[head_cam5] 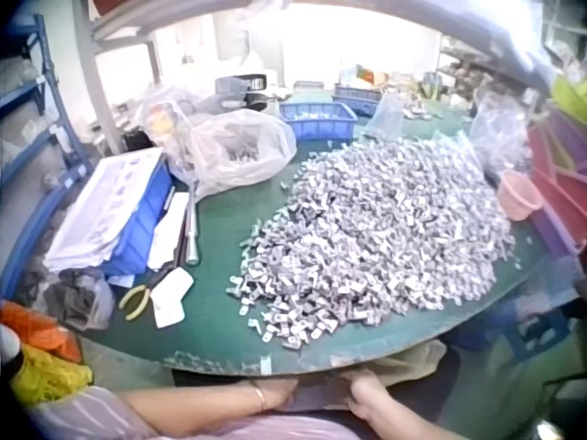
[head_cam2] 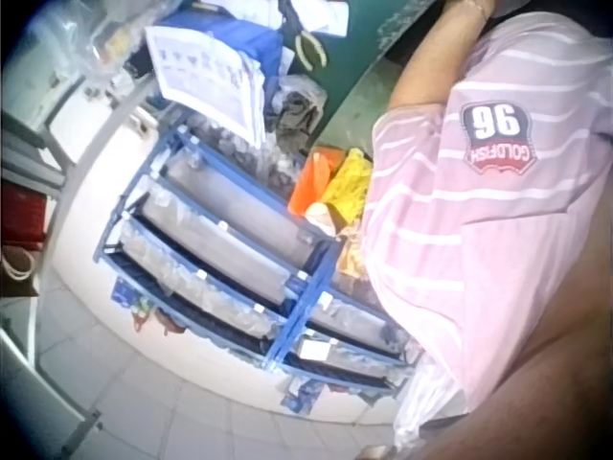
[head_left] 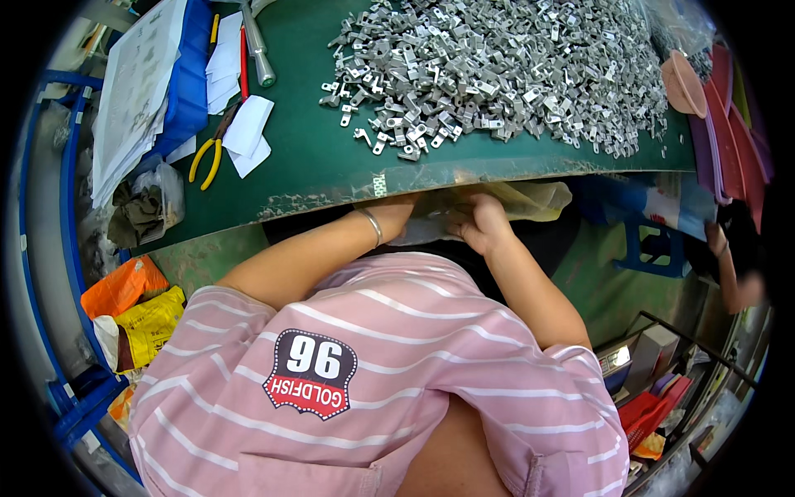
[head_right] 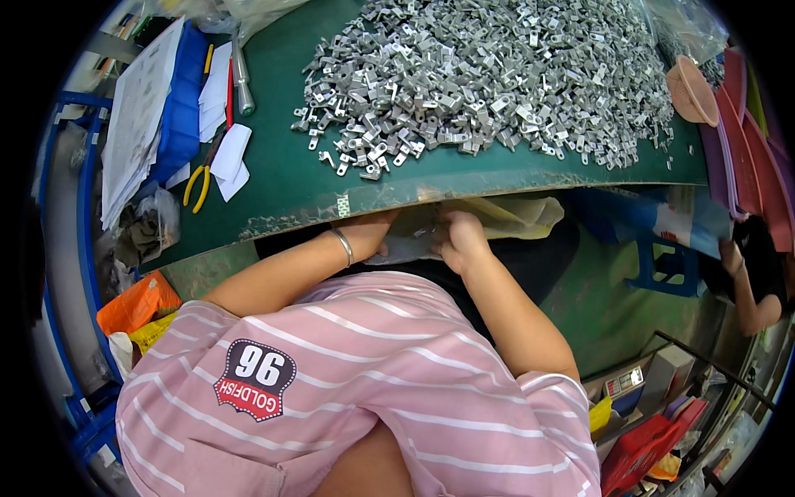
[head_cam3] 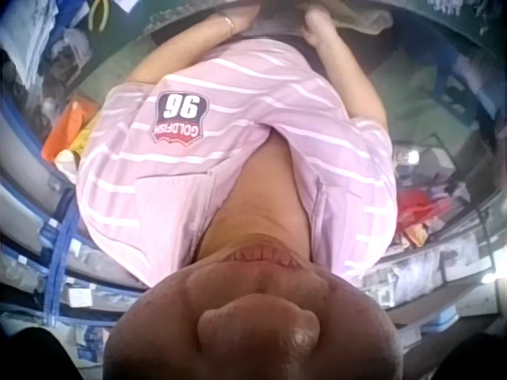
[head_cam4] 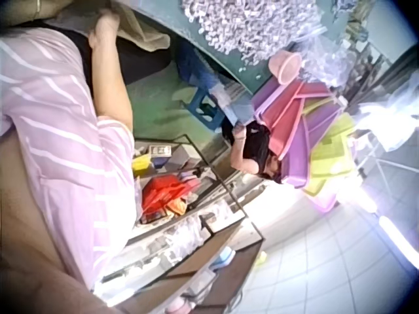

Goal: The person sits at a green workbench and repeatedly picks up small, silver metal components from a large pile. They manipulate the parts with both hands, appearing to join or align them, and then place the finished items back onto the table. The process is continuous and repetitive throughout the clip.

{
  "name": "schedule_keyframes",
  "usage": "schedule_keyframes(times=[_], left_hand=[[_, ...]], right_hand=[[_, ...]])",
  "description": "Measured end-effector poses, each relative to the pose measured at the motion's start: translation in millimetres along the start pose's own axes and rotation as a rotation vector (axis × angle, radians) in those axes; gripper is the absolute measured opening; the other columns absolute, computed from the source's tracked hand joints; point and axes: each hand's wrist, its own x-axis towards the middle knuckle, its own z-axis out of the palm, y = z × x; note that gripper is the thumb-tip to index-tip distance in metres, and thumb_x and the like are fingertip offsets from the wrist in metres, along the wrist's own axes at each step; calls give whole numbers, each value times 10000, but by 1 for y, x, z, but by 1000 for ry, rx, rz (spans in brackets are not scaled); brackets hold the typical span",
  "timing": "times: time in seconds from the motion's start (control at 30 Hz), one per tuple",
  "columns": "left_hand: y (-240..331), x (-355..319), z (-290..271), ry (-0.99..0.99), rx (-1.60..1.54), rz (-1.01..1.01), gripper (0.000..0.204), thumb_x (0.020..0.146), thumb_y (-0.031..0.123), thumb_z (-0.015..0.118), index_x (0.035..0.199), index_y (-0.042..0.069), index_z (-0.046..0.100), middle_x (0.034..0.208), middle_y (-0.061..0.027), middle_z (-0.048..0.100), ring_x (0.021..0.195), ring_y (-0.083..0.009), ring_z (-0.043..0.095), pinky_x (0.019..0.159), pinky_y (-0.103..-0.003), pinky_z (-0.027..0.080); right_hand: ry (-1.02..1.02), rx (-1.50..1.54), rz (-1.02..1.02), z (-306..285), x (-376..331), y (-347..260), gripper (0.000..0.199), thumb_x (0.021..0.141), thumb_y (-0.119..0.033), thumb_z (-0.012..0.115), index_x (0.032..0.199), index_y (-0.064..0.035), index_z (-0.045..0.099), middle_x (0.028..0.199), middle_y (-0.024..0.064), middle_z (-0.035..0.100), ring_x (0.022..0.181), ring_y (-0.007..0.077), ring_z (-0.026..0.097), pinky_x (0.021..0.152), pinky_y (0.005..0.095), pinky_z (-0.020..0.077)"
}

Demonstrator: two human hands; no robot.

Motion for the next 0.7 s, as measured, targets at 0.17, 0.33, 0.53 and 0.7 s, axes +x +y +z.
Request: schedule_keyframes(times=[0.17, 0.33, 0.53, 0.7], left_hand=[[-9, -11, 1, 14, -369, -72, 1074, 700, 238, 887, 1574, 94, 280, 1603, -229, 298, 1480, -430, 270, 1219, -483, 239], [-18, -39, 12, 266, -110, 81, 762, 836, 323, 779, 1481, 78, 455, 1485, -223, 467, 1338, -433, 458, 1129, -507, 351], [-40, -63, 53, 908, 177, -238, 594, 905, 323, 693, 1409, 59, 523, 1241, -211, 642, 1125, -406, 616, 989, -488, 481], [-85, -4, 28, 676, -373, -306, 560, 932, 343, 660, 1401, 65, 532, 1231, -209, 648, 1122, -407, 621, 995, -510, 478]], right_hand=[[-164, -902, -572, -14, -18, 13, 395, 917, -240, 693, 1202, 27, 632, 1095, 154, 659, 969, 285, 593, 867, 370, 475], [581, -1432, -1352, -44, -37, -22, 458, 727, -133, 804, 1125, 20, 638, 1102, 186, 630, 1075, 439, 537, 959, 551, 401], [166, -1473, -743, -80, 25, -43, 424, 910, -288, 714, 1260, -57, 656, 1315, 204, 626, 1242, 389, 549, 1078, 455, 402], [-82, -1561, -552, -58, 35, -62, 587, 978, -475, 593, 1429, -101, 554, 1506, 167, 507, 1395, 329, 458, 1136, 423, 370]])
